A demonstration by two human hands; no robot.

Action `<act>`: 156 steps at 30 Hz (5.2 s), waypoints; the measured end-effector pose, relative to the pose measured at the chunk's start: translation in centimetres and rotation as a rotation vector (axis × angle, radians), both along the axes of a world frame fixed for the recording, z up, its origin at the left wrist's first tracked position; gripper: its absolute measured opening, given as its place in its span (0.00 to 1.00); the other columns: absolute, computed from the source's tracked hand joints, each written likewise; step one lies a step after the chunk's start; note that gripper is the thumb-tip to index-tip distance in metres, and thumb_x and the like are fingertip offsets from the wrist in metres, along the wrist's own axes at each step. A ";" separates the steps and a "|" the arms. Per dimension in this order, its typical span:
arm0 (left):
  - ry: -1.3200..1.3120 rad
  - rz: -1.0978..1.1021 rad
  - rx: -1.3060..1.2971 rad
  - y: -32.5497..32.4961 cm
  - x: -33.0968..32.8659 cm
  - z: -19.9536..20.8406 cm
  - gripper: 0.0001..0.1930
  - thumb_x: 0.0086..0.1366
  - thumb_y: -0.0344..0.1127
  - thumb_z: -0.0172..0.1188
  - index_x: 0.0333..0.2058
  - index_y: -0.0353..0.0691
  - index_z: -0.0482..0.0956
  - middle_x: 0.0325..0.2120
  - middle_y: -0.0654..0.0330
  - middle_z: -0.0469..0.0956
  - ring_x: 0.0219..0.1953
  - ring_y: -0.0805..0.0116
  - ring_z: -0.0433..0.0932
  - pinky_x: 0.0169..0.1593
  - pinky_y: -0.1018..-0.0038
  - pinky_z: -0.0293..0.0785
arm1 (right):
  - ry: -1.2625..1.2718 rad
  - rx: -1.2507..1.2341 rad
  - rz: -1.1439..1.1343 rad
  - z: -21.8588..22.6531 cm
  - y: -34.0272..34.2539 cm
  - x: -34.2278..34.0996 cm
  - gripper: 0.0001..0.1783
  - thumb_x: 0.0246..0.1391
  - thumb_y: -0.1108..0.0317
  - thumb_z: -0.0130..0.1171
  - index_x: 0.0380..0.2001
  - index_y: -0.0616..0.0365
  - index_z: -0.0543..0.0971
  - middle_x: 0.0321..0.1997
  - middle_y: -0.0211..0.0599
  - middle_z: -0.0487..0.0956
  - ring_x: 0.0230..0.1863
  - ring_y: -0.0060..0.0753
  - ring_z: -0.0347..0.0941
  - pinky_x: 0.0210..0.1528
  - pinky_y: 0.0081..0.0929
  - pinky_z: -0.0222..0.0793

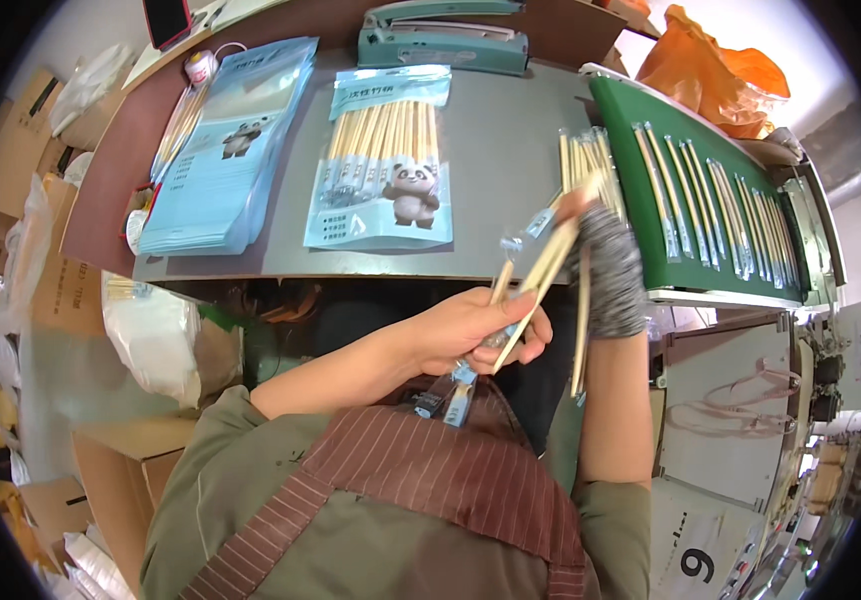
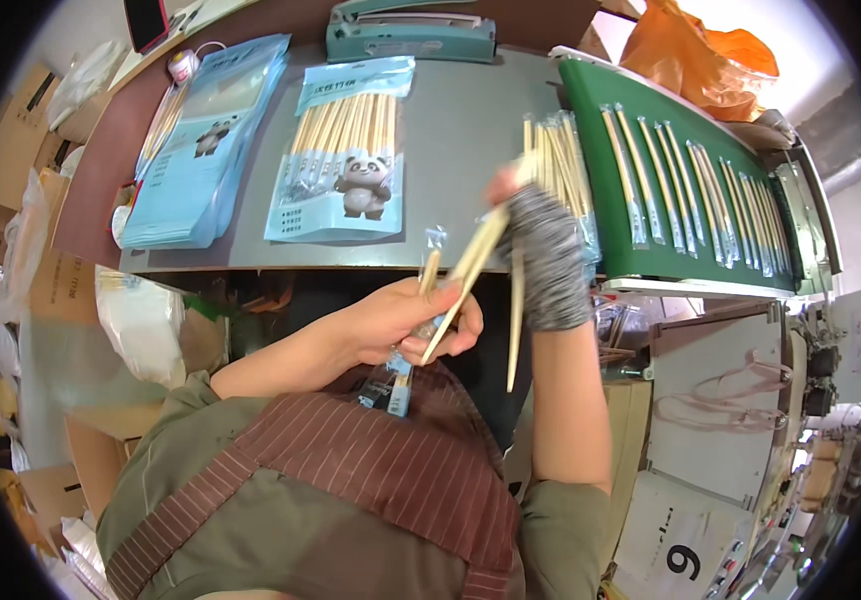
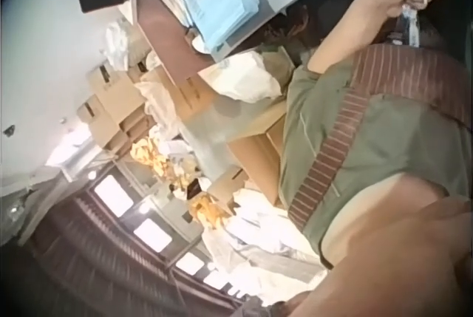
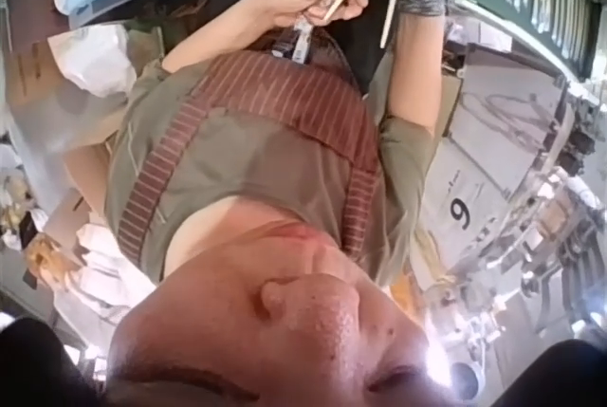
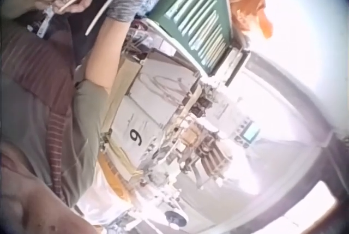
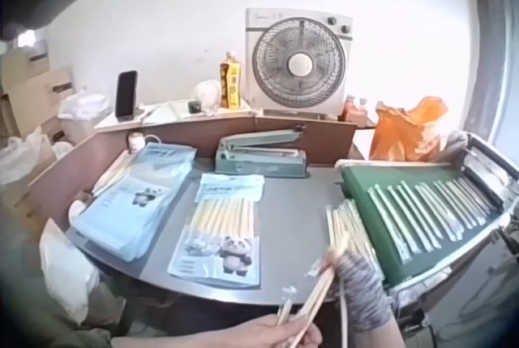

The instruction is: Packaging bundles of chopsticks into plastic sleeves and boxes.

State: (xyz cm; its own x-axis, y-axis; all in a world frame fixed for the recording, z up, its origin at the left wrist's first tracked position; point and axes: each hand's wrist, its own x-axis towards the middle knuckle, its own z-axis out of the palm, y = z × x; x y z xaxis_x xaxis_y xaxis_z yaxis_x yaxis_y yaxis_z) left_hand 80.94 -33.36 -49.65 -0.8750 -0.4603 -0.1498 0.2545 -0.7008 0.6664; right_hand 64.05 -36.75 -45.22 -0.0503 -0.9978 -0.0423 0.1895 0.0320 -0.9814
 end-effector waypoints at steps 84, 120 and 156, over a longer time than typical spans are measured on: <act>-0.281 -0.379 -0.470 -1.9 -21.4 3.7 0.11 0.58 0.36 0.58 0.34 0.34 0.75 0.23 0.64 0.74 0.21 0.82 0.69 0.23 0.86 0.63 | -0.678 -0.405 -0.717 -0.7 11.3 -21.5 0.22 0.59 0.66 0.44 0.54 0.64 0.58 0.56 0.53 0.64 0.59 0.44 0.61 0.60 0.38 0.58; -0.266 -0.177 -0.539 1.2 -19.7 3.6 0.12 0.62 0.38 0.54 0.38 0.33 0.74 0.24 0.60 0.77 0.21 0.78 0.73 0.25 0.83 0.69 | -0.329 -0.357 -0.781 0.0 10.5 -18.3 0.29 0.62 0.52 0.34 0.60 0.59 0.52 0.61 0.46 0.59 0.60 0.38 0.58 0.60 0.30 0.54; -0.321 -0.046 -0.606 -0.4 -16.9 2.9 0.10 0.63 0.37 0.52 0.26 0.39 0.72 0.19 0.69 0.69 0.19 0.83 0.61 0.22 0.85 0.58 | 0.259 -0.012 -0.623 2.4 11.7 -22.6 0.09 0.48 0.63 0.60 0.30 0.54 0.76 0.22 0.20 0.70 0.21 0.11 0.61 0.24 0.12 0.56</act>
